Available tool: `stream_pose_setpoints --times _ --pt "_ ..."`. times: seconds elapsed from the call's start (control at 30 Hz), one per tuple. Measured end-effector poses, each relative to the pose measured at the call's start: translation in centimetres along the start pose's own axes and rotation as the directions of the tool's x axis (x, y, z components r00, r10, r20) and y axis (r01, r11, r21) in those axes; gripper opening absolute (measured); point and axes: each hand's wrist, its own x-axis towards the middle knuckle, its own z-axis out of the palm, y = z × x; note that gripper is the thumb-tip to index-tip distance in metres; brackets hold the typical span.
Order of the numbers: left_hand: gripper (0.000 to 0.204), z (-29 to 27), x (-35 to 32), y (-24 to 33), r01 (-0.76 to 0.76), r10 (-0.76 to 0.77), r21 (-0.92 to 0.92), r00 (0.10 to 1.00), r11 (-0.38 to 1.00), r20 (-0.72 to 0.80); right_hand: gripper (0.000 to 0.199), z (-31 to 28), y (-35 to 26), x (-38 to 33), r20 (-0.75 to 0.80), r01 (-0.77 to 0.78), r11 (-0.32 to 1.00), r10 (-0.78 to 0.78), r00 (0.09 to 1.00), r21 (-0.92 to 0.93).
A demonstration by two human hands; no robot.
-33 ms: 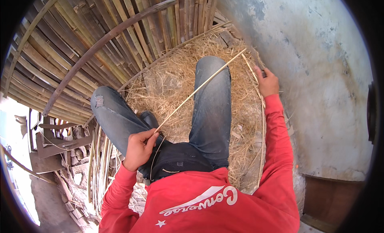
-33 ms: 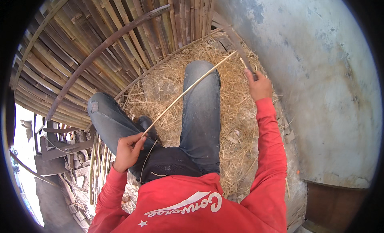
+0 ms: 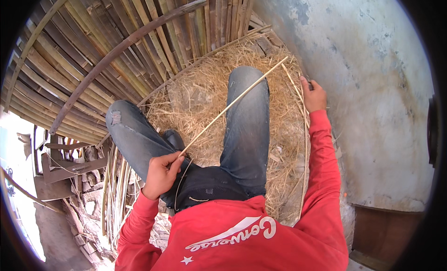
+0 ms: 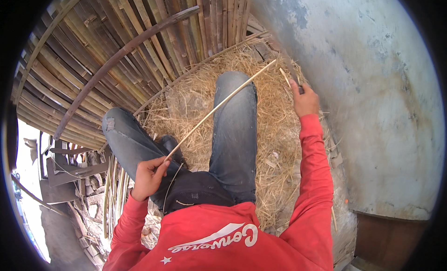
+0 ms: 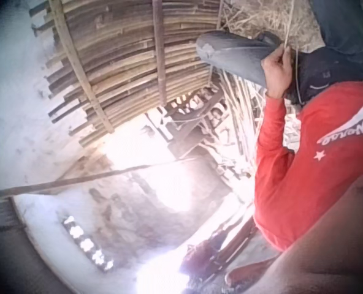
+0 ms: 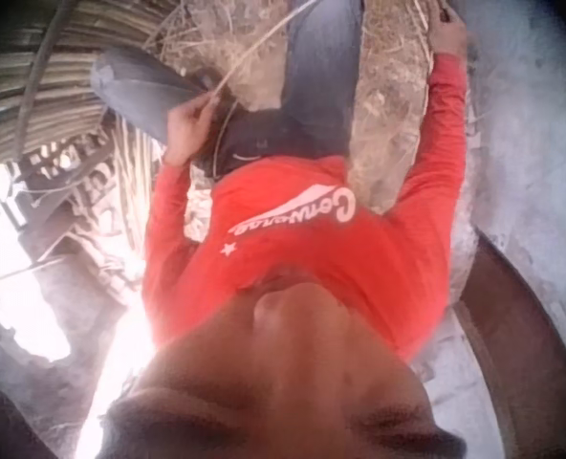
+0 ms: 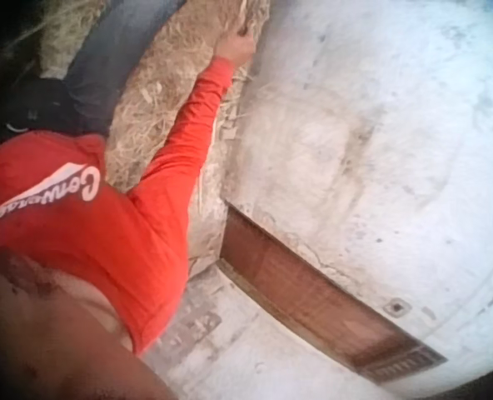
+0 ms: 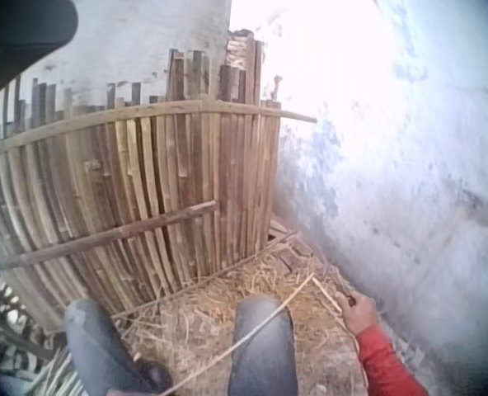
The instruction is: The person uses a large blade to shave and smooth a thin piece of wood, repeatedly drawing the blade along the length of the wood while holding it by hand.
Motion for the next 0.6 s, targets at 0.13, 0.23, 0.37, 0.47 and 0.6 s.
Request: stream_pose_setpoints --times 0.13,0.23,0.37,0.47,0.6 --pt "0.023 -0.3 0.0 -0.6 0.095 -0.081 -0.130 0.991 0.987 0.107 0.064 -0.1 -0.6 -1.0 -0.029 -0.007 0.994 0.010 1.000 0.109" --pt "0.025 -0.2 1.1 -0.6 0.091 -0.063 -0.149 0.981 0.985 0.183 0.063 -1.3 -4.6 -4.3 0.047 0.050 0.976 -0.061 0.997 0.214" --pt "0.027 0.8 3.1 0.6 0.165 -0.100 -0.246 0.961 0.955 0.259 0.061 -2.2 -9.6 -7.6 0.213 0.205 0.968 -0.234 0.949 0.147" --pt "0.028 2.1 4.9 1.8 0.167 -0.074 -0.283 0.948 0.945 0.310 0.059 -1.4 -11.1 -9.8 0.264 0.414 0.905 -0.425 0.866 0.099" --pt "0.029 3.4 6.4 2.2 0.184 -0.072 -0.316 0.939 0.931 0.336 0.059 -0.8 -10.9 -10.4 0.245 0.517 0.856 -0.497 0.832 -0.019"
